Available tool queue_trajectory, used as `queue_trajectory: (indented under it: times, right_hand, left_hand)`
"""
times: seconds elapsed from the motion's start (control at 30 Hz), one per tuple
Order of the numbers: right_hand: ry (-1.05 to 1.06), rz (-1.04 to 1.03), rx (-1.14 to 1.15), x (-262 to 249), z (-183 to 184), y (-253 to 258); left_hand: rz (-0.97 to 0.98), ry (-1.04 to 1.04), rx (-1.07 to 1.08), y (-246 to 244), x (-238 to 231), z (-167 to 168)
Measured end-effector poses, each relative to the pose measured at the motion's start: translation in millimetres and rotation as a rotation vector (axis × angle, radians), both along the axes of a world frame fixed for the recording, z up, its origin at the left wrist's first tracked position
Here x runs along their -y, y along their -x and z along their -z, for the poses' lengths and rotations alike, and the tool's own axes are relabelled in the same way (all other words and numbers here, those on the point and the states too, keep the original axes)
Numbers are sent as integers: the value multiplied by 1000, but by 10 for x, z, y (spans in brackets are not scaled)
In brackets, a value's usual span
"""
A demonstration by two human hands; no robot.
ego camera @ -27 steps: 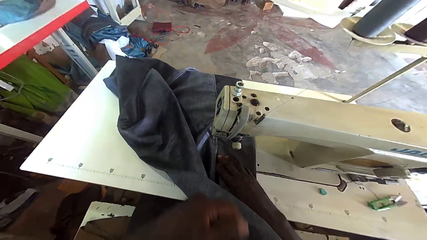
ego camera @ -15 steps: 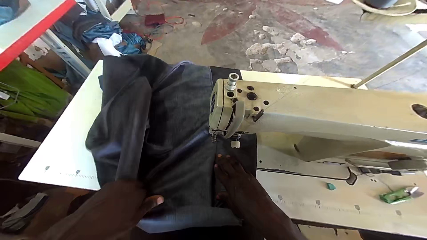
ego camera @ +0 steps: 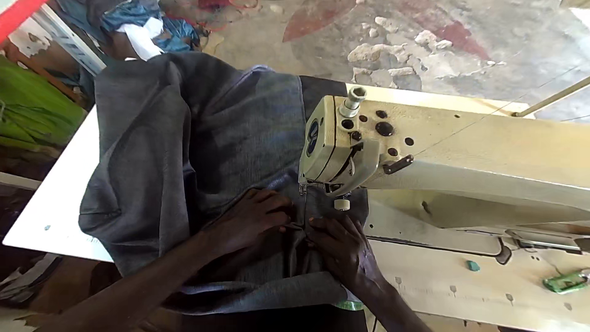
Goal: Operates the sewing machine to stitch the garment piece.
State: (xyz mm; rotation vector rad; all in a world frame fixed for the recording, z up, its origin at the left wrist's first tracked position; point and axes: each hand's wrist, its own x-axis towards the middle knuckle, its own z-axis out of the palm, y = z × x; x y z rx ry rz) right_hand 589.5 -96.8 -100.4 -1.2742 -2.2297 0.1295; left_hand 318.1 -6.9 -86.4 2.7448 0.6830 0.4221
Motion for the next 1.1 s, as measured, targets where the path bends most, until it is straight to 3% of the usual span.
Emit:
queue_trajectory:
  times: [0.2,0.93,1.1]
  right_hand:
    - [9,-100,-70,16,9,-95]
    - [63,-34,-97,-330,39,-186]
    - [112,15,-45,-319,-98,-123]
  left_hand:
    - [101,-39,77,-24,-50,19]
    - [118,-81,91,-80,-491,-20]
    - [117,-86,57,-99,-389,-120]
